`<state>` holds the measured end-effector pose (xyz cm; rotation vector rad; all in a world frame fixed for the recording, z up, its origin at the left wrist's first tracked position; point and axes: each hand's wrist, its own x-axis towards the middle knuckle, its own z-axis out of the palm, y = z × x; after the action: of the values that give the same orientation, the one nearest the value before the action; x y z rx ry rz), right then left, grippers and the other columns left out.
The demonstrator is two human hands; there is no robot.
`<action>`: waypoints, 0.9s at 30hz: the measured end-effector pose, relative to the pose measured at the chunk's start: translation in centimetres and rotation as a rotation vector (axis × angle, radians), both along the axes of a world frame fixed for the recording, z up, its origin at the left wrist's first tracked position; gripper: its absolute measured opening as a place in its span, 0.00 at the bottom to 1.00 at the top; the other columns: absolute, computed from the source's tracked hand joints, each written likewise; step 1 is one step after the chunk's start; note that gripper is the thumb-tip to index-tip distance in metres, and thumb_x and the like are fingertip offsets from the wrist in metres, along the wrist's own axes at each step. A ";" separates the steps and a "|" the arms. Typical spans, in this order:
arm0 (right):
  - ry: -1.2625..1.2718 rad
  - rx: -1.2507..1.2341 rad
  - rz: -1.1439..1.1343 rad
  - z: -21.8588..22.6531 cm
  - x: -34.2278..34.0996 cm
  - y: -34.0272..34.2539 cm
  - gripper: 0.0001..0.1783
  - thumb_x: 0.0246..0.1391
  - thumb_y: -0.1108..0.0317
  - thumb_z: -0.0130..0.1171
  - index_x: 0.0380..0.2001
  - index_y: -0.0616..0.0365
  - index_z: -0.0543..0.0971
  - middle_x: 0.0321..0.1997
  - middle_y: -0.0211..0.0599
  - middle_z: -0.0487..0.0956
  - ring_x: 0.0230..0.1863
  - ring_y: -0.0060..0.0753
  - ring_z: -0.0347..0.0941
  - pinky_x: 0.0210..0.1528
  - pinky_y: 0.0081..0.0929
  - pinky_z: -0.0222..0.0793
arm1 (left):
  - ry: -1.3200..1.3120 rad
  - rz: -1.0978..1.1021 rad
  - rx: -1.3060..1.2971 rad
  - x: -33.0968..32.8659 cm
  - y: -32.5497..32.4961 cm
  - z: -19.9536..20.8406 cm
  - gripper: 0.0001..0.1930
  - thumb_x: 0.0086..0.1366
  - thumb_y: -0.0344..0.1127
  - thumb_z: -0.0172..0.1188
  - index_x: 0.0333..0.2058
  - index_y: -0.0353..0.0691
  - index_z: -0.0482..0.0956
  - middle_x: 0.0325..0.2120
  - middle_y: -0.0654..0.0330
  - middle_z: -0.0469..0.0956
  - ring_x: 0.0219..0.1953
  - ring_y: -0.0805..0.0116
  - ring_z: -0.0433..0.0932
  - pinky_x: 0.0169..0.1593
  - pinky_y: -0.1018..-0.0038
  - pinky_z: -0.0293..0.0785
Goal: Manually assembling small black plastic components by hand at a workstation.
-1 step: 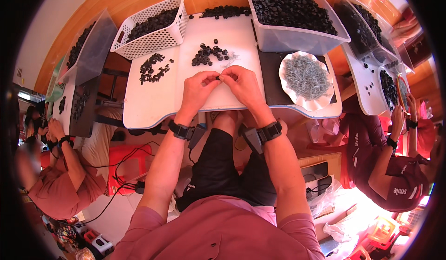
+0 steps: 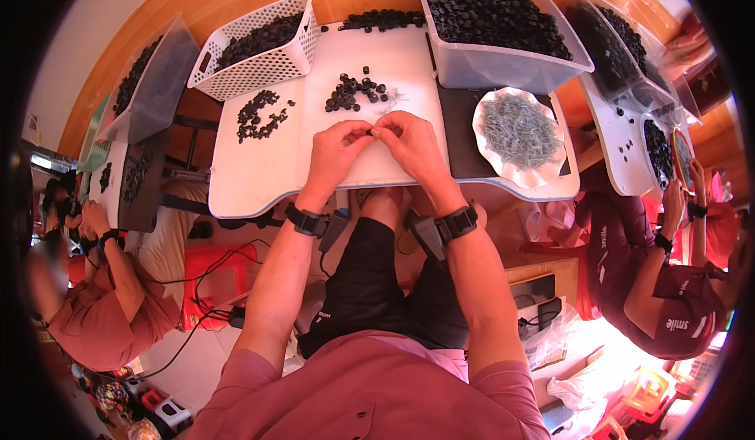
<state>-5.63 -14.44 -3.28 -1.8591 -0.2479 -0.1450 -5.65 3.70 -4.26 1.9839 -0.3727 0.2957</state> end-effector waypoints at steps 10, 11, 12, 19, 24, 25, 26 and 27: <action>-0.031 0.105 0.012 -0.7 0.1 0.0 0.06 0.60 0.71 0.66 0.37 0.64 0.84 0.31 0.33 0.84 0.31 0.20 0.76 0.36 0.23 0.73 | 0.106 -0.020 -0.062 0.0 -0.2 0.2 0.10 0.63 0.28 0.70 0.43 0.34 0.86 0.35 0.57 0.88 0.35 0.73 0.85 0.40 0.76 0.80; -0.033 0.105 0.011 -0.9 0.2 -0.2 0.06 0.60 0.71 0.66 0.37 0.64 0.84 0.31 0.33 0.84 0.31 0.20 0.76 0.36 0.23 0.73 | 0.141 -0.012 -0.133 0.0 -0.2 0.1 0.10 0.63 0.28 0.70 0.44 0.35 0.85 0.37 0.58 0.87 0.37 0.73 0.85 0.41 0.76 0.80; 0.018 0.142 0.020 -1.0 0.4 -0.4 0.06 0.60 0.72 0.66 0.38 0.63 0.85 0.31 0.30 0.84 0.31 0.18 0.75 0.35 0.20 0.71 | 0.175 -0.004 -0.205 0.0 -0.3 0.1 0.11 0.64 0.28 0.70 0.45 0.36 0.85 0.39 0.59 0.87 0.39 0.73 0.85 0.42 0.76 0.80; 0.074 0.262 0.107 -1.2 0.7 -0.4 0.07 0.60 0.76 0.65 0.41 0.64 0.83 0.34 0.29 0.84 0.33 0.16 0.76 0.38 0.17 0.73 | 0.204 -0.056 -0.208 0.1 0.2 0.8 0.11 0.63 0.26 0.70 0.44 0.38 0.85 0.37 0.64 0.83 0.35 0.78 0.79 0.40 0.79 0.75; 0.152 0.451 0.204 -1.1 0.9 -0.7 0.09 0.58 0.79 0.66 0.42 0.66 0.82 0.37 0.31 0.84 0.35 0.18 0.78 0.40 0.17 0.75 | 0.052 -0.083 -0.178 0.4 0.3 0.3 0.10 0.58 0.26 0.72 0.40 0.41 0.87 0.35 0.66 0.83 0.34 0.77 0.76 0.33 0.79 0.71; 0.165 0.459 0.211 -1.1 0.9 -0.8 0.09 0.57 0.79 0.66 0.42 0.66 0.82 0.38 0.32 0.84 0.35 0.18 0.78 0.40 0.17 0.75 | 0.051 -0.084 -0.177 0.4 0.3 0.4 0.10 0.58 0.26 0.72 0.40 0.41 0.87 0.35 0.66 0.83 0.34 0.77 0.76 0.33 0.79 0.71; 0.164 0.460 0.211 -1.1 0.9 -0.8 0.09 0.57 0.79 0.66 0.42 0.66 0.82 0.38 0.32 0.84 0.35 0.18 0.78 0.40 0.17 0.75 | 0.046 -0.089 -0.143 0.5 0.3 0.4 0.11 0.59 0.26 0.71 0.41 0.41 0.87 0.35 0.66 0.83 0.34 0.78 0.76 0.33 0.79 0.71; 0.133 0.436 0.185 -1.0 0.9 -0.8 0.09 0.57 0.78 0.66 0.42 0.65 0.82 0.37 0.31 0.84 0.35 0.17 0.78 0.40 0.16 0.74 | 0.041 -0.095 -0.109 0.5 0.3 0.4 0.12 0.59 0.26 0.71 0.42 0.42 0.86 0.35 0.66 0.83 0.34 0.78 0.76 0.33 0.79 0.72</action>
<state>-4.73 -15.23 -4.33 -1.3985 -0.2706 0.0500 -5.19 3.96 -3.81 1.8564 -0.4147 0.2100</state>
